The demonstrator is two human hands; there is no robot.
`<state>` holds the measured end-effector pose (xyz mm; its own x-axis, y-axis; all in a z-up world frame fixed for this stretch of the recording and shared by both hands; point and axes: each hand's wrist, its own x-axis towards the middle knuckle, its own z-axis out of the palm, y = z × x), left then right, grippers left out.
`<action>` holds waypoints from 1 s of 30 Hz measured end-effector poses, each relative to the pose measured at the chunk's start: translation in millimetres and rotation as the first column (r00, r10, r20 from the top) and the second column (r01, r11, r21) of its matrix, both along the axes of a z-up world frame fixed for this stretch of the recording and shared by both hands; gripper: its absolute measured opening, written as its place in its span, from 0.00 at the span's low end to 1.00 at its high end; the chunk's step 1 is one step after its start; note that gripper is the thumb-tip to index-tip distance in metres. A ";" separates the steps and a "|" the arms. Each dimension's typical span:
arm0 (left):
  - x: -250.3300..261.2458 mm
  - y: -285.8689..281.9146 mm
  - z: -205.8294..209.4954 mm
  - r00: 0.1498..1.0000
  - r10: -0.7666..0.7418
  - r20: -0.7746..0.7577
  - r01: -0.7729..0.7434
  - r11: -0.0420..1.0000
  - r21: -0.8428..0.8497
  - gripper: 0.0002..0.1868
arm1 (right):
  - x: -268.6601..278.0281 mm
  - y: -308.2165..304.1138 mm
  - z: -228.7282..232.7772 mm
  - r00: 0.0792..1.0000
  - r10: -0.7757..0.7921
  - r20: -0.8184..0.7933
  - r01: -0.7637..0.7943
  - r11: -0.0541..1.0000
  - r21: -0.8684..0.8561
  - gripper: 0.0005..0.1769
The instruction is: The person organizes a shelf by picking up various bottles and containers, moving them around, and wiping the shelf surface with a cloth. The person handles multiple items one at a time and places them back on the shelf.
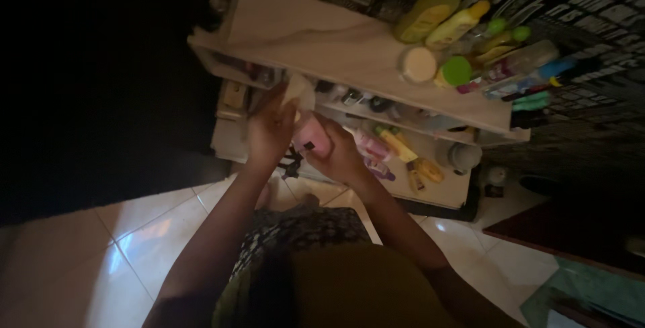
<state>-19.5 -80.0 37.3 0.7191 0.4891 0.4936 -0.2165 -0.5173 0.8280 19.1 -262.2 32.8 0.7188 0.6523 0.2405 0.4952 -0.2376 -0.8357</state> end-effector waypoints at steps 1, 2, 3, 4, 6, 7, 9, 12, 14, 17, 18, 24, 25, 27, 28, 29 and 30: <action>2.2 -2.9 8.4 1.000 -0.030 -0.005 0.030 0.997 -0.074 0.16 | 0.5 0.5 9.7 0.999 -0.036 -0.007 0.036 0.999 -0.016 0.45; 1.6 -5.8 15.6 0.998 -0.060 -0.009 0.058 0.987 -0.147 0.15 | 1.1 -0.2 18.5 0.999 -0.032 0.016 0.032 0.999 0.000 0.48; 2.7 -7.0 21.9 0.996 -0.091 -0.011 0.087 0.972 -0.219 0.14 | 1.5 -2.2 26.3 0.999 -0.029 0.038 0.028 0.999 0.015 0.52; 5.3 -6.4 27.3 0.985 -0.112 -0.134 0.059 0.934 -0.352 0.14 | 1.0 -4.0 32.1 0.998 -0.026 0.056 0.025 0.999 0.031 0.55; 12.0 -4.7 36.0 0.910 -0.208 -0.358 -0.041 0.816 -0.577 0.15 | 3.6 -8.2 39.7 0.998 -0.065 0.016 0.065 0.998 0.027 0.57; 14.2 -2.4 39.3 0.918 -0.270 -0.290 0.038 0.788 -0.614 0.15 | 4.9 -9.3 41.1 0.996 -0.086 -0.005 0.086 0.996 0.025 0.57; 19.4 2.6 44.3 0.910 -0.388 -0.144 0.198 0.713 -0.673 0.15 | 7.6 -8.8 40.0 0.969 -0.138 -0.203 0.157 0.985 0.078 0.60; 24.2 -3.2 48.7 0.892 -0.452 0.006 0.273 0.528 -0.804 0.17 | 9.0 -15.5 35.7 0.932 -0.133 -0.337 0.188 0.973 0.135 0.65; 25.2 0.2 53.8 0.884 -0.467 0.001 0.319 0.602 -0.732 0.16 | 13.0 -19.0 33.4 0.918 -0.046 -0.395 0.153 0.958 0.243 0.67; 28.6 6.7 62.5 0.874 -0.483 -0.055 0.330 0.673 -0.662 0.15 | 13.4 -22.0 26.1 0.878 0.103 -0.468 0.110 0.907 0.406 0.67; 29.3 8.4 66.2 0.870 -0.485 -0.082 0.325 0.691 -0.645 0.14 | 13.6 -22.7 23.3 0.875 0.096 -0.474 0.117 0.909 0.400 0.66; 31.9 -7.6 93.9 0.955 -0.263 -0.137 0.101 0.724 -0.682 0.11 | 1.9 -3.6 15.6 0.862 0.085 -0.500 0.204 0.845 0.494 0.61; 30.5 -6.8 95.6 0.965 -0.240 -0.109 0.111 0.744 -0.659 0.10 | -2.0 -0.2 18.0 0.846 0.097 -0.525 0.221 0.832 0.509 0.60; 28.6 -3.6 93.1 0.979 -0.196 -0.051 0.125 0.782 -0.611 0.10 | -7.8 8.1 25.1 0.831 0.068 -0.552 0.245 0.846 0.473 0.61; 31.1 0.8 89.4 0.981 -0.168 -0.095 0.070 0.766 -0.639 0.10 | -9.8 10.7 29.4 0.824 0.052 -0.565 0.258 0.853 0.454 0.62; 35.1 9.2 84.1 0.980 -0.142 -0.139 0.014 0.748 -0.664 0.10 | -8.5 13.3 33.3 0.801 -0.116 -0.588 0.342 0.894 0.290 0.61; 36.9 15.0 76.5 0.976 -0.117 -0.186 -0.043 0.727 -0.686 0.10 | -4.8 15.1 36.2 0.763 -0.282 -0.581 0.421 0.899 0.117 0.60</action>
